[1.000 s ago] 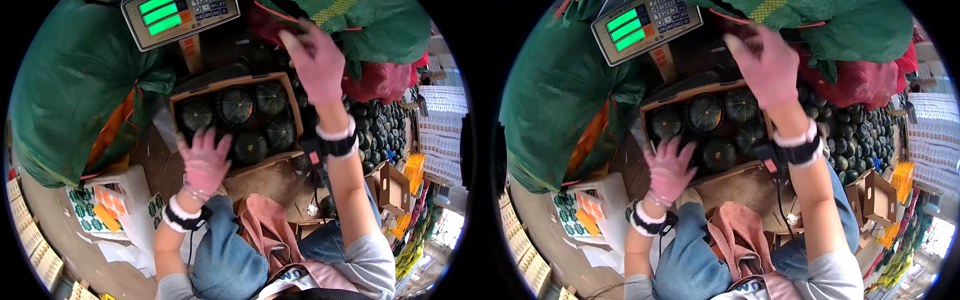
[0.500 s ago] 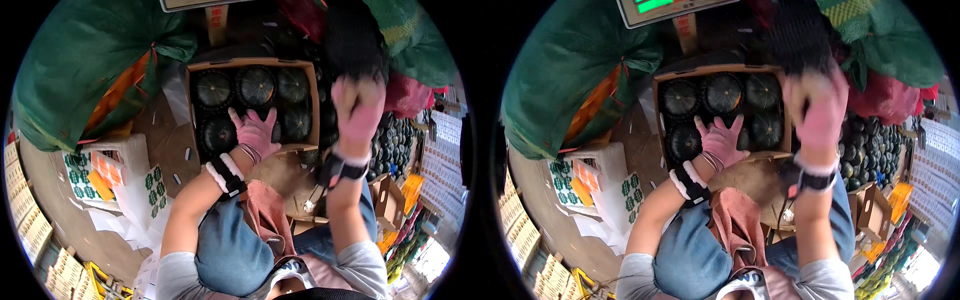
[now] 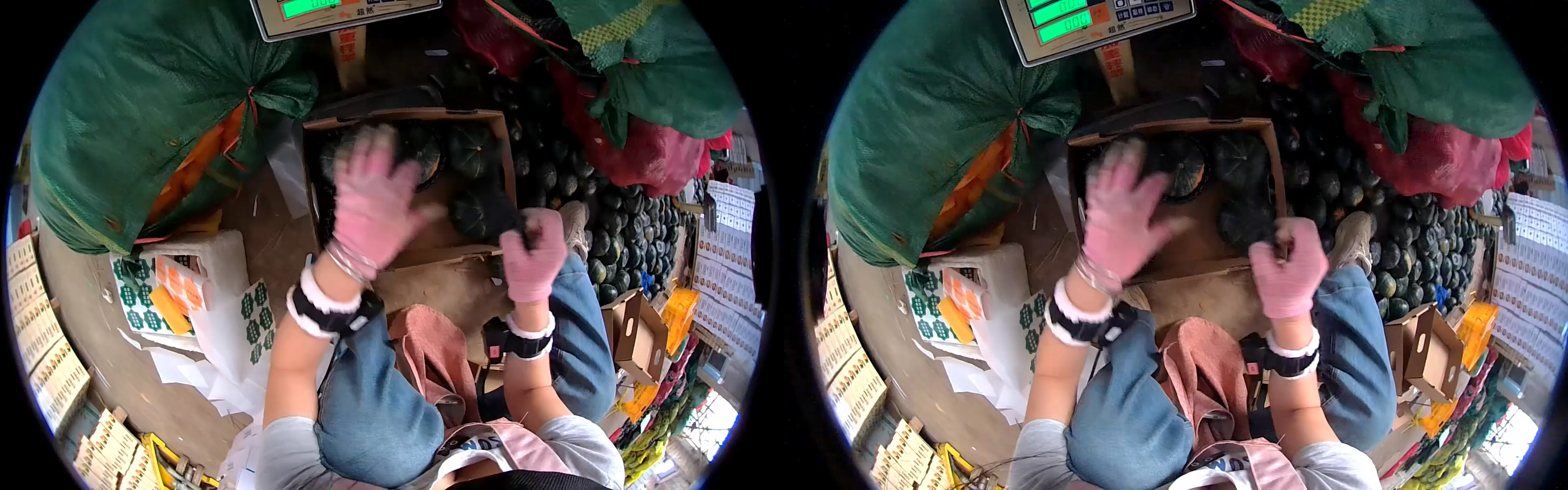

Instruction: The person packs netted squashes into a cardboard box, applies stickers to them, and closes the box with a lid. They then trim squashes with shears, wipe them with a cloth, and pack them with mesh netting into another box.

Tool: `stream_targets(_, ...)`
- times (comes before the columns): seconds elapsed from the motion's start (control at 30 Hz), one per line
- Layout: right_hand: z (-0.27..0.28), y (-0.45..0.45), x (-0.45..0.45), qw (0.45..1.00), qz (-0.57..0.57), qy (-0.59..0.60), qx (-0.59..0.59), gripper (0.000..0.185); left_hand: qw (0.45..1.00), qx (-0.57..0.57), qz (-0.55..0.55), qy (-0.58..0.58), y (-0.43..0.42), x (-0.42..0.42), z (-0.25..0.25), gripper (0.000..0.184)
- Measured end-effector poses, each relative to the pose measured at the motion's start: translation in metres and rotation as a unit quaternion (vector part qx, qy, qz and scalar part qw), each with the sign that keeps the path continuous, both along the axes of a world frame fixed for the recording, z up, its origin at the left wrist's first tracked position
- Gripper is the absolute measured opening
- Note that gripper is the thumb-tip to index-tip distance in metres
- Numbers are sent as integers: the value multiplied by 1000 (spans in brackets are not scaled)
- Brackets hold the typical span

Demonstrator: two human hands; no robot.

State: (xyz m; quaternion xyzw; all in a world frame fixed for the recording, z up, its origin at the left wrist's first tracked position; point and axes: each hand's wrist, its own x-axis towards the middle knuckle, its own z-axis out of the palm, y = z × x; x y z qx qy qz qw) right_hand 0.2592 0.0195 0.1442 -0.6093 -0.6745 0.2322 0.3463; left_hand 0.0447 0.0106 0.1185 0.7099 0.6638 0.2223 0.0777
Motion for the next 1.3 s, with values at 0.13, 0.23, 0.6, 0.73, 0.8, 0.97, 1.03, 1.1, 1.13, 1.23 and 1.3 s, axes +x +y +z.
stream_targets(0.13,-2,-16,-43,963,85,228,-116,33,912,-31,-81,-402,-18,25,4,50)
stream_targets(0.23,-2,-21,-47,940,-14,328,-98,33,907,2,-58,-418,-21,22,-8,38)
stream_targets(0.6,-34,-18,-14,971,220,40,-85,28,489,-264,-13,-831,-49,-17,-5,21)
stream_targets(0.73,-20,-23,-13,860,246,319,-312,28,595,-206,-158,-761,-56,-33,-21,28)
stream_targets(0.8,-22,-30,-17,701,162,516,-465,32,644,-192,-130,-730,-59,-24,-16,27)
stream_targets(0.97,-30,-36,-45,830,152,405,-354,40,843,-76,-150,-511,-59,-17,-19,33)
stream_targets(1.03,-16,-39,-59,821,183,424,-337,40,877,10,-160,-453,-57,-13,-17,28)
stream_targets(1.1,-16,-38,-49,828,231,378,-344,24,884,51,-191,-424,-55,-16,-13,26)
stream_targets(1.13,-27,-36,-41,853,267,318,-315,20,845,2,-206,-494,-57,-16,-10,24)
stream_targets(1.23,-28,-35,-37,862,300,292,-287,14,731,-236,-312,-559,-60,-34,-11,23)
stream_targets(1.3,-19,-34,-33,773,265,441,-371,18,642,-380,-412,-523,-63,-46,-14,24)
